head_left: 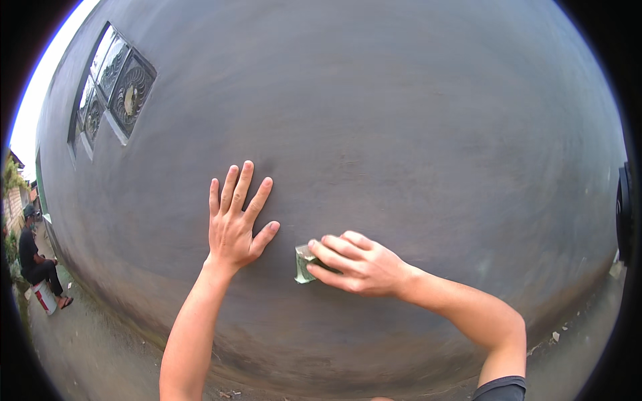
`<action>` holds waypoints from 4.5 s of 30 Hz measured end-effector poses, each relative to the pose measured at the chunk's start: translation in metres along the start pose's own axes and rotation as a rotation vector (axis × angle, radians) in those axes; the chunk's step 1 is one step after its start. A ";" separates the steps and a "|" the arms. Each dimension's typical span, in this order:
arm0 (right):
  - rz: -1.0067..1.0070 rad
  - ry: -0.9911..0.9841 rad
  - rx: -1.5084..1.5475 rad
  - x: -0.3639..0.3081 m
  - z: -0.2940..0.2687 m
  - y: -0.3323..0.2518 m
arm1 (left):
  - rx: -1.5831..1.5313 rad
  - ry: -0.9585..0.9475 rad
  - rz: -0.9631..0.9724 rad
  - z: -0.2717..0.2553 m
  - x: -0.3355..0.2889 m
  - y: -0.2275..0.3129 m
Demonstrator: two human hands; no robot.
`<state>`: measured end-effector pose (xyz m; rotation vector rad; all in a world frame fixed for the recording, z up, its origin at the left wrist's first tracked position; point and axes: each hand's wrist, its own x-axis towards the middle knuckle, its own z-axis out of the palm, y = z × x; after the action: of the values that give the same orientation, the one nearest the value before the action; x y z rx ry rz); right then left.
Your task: The person smooths a freshly plastered exterior wall using a green sponge. They repeatedly rub the surface in circular and back-and-forth motions, occasionally pausing to touch the wall with their left hand. The wall includes a decorative vent near the top.
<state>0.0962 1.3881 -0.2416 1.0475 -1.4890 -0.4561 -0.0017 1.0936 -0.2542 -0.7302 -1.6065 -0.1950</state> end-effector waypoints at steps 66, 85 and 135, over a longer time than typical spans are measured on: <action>0.185 0.045 -0.085 0.118 0.063 -0.042 | 0.001 0.025 -0.087 -0.015 -0.080 -0.099; -0.070 -0.215 -0.029 0.036 0.043 -0.075 | 0.004 0.049 -0.110 -0.009 -0.078 -0.091; 0.056 -0.109 0.045 -0.036 0.068 -0.123 | 0.041 0.114 -0.275 0.026 -0.148 -0.040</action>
<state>0.0715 1.3344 -0.3735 1.0270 -1.6279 -0.4477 -0.0452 1.0256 -0.3874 -0.4567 -1.5928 -0.3954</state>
